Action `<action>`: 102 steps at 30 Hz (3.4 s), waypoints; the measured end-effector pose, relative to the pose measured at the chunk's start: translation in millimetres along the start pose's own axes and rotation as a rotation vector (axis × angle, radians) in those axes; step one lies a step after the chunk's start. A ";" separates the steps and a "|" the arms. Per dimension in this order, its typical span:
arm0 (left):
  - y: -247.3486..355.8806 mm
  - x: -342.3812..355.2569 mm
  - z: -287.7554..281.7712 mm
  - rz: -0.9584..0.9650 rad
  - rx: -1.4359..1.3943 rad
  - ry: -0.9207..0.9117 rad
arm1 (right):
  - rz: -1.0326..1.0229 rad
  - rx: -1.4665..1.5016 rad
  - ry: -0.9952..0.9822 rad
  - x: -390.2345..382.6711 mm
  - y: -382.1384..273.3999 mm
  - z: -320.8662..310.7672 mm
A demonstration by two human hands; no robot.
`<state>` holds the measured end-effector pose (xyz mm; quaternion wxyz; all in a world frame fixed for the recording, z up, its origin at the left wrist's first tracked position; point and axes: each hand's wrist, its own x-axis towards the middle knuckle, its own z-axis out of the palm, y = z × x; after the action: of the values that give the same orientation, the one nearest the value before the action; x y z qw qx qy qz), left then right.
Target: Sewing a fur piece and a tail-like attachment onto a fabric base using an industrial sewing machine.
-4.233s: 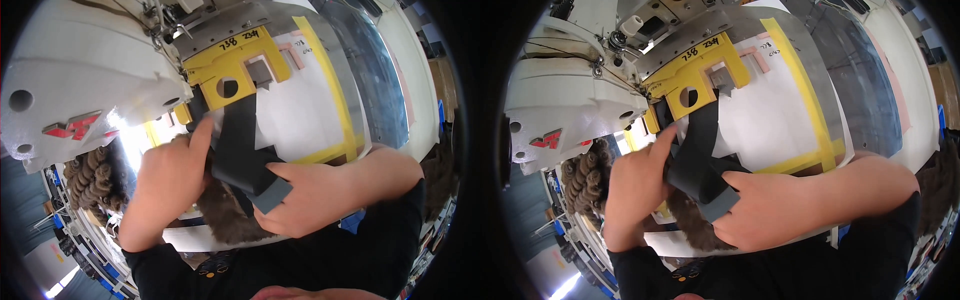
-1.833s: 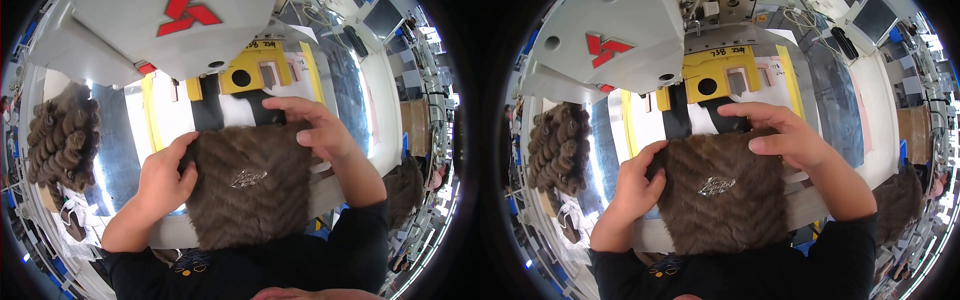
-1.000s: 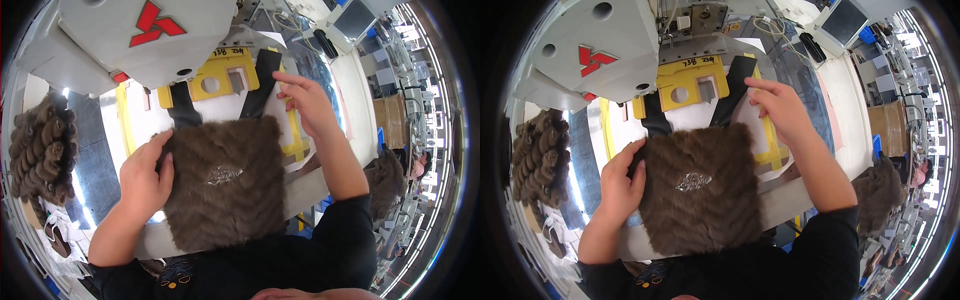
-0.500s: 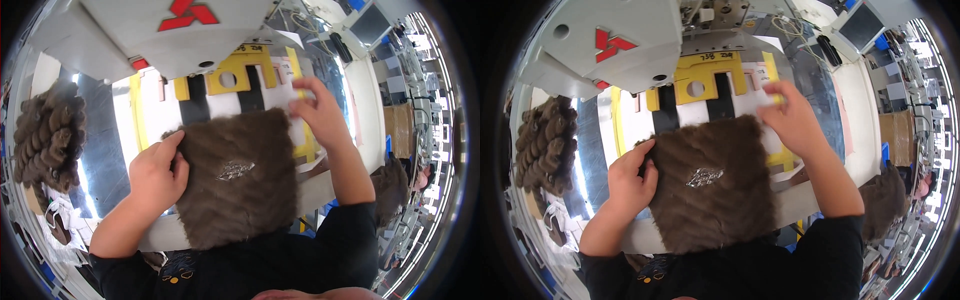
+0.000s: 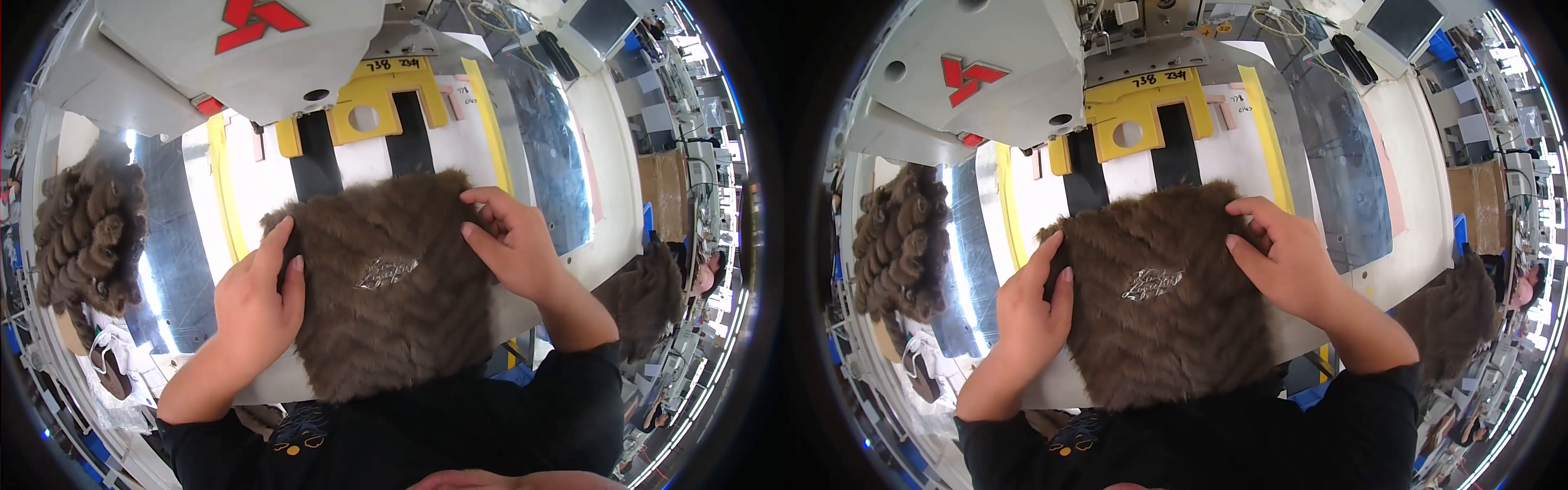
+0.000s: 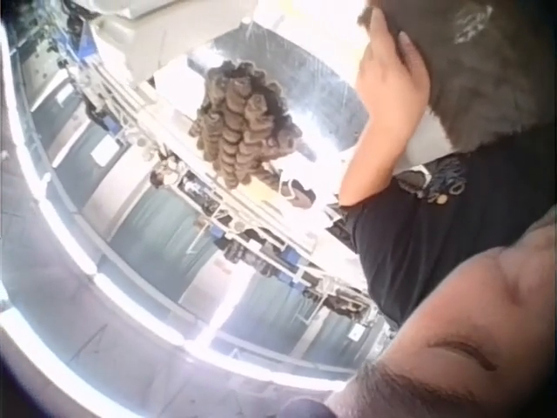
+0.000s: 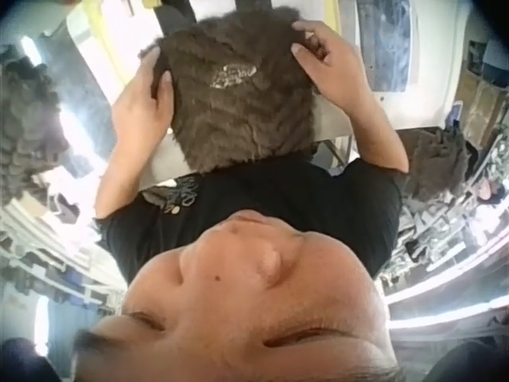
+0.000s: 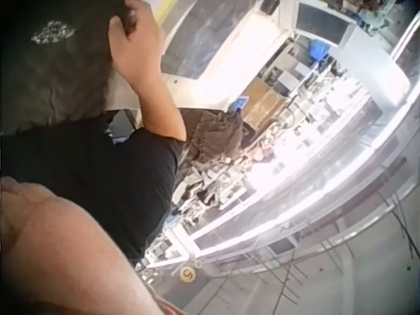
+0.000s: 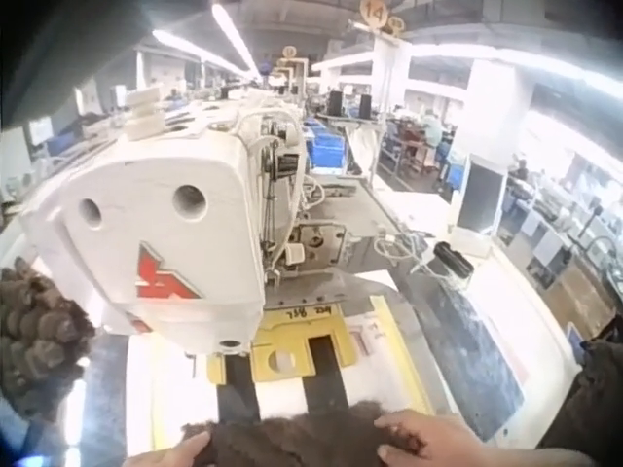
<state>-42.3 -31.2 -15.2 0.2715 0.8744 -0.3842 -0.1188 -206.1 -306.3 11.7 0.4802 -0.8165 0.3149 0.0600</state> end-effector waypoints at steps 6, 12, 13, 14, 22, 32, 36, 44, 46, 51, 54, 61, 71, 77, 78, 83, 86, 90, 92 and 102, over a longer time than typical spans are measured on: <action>-12.1 17.4 11.3 0.101 0.133 0.102 | -0.225 -0.239 0.178 21.0 1.6 4.5; -13.5 50.8 12.7 0.111 0.181 0.148 | -0.375 -0.334 0.288 53.7 -2.4 -1.2; -16.8 55.1 14.4 0.112 0.167 0.174 | -0.350 -0.338 0.279 59.4 -5.1 -2.5; -17.4 59.3 12.9 0.107 0.176 0.178 | -0.325 -0.342 0.270 65.1 -8.3 -3.8; -26.3 90.6 8.1 0.050 0.114 0.206 | -0.320 -0.360 0.246 96.2 -24.4 -10.6; -23.9 80.3 11.1 0.018 0.157 0.249 | -0.320 -0.274 0.330 95.0 -12.7 -6.2; -32.1 82.7 11.7 0.076 0.231 0.234 | -0.375 -0.377 0.332 94.7 -17.6 -2.2; -30.8 88.4 12.4 0.149 0.178 0.221 | -0.409 -0.412 0.249 98.3 -14.8 -9.2; -27.1 90.8 11.3 0.160 0.171 0.212 | -0.410 -0.425 0.262 97.7 -13.5 -12.3; -16.9 92.5 8.7 0.076 0.128 0.125 | -0.385 -0.433 0.263 100.5 -14.4 -25.0; -17.2 92.8 5.2 0.013 0.118 0.071 | -0.399 -0.458 0.249 100.9 -7.7 -18.6; -31.9 89.3 6.9 0.166 0.182 0.210 | -0.441 -0.522 0.205 93.3 -13.9 -10.6; -27.8 97.2 7.8 0.196 0.176 0.187 | -0.418 -0.471 0.255 104.8 -7.9 -12.5; -28.1 97.8 10.5 0.088 0.160 0.178 | -0.346 -0.324 0.166 108.5 -13.9 -20.4; -27.7 98.8 8.7 0.092 0.159 0.177 | -0.391 -0.399 0.192 110.0 -9.2 -17.6; -26.3 99.1 1.6 0.080 0.268 0.056 | -0.418 -0.536 0.175 101.5 -8.7 -15.8; -24.8 98.6 7.3 0.170 0.228 0.198 | -0.429 -0.545 0.178 100.0 -9.2 -14.4; -30.1 98.7 12.0 0.197 0.238 0.225 | -0.475 -0.491 0.200 104.4 -5.4 -13.0; -29.0 95.9 10.1 0.152 0.238 0.196 | -0.506 -0.455 0.198 104.5 -5.4 -11.4; -31.5 104.5 17.9 0.039 0.141 0.228 | -0.399 -0.374 0.255 105.5 -17.9 -16.4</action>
<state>40.2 -97.4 -47.7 0.2537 0.8915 -0.3751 0.0141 -115.3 -361.9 -8.5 0.2802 -0.9375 0.1896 -0.0815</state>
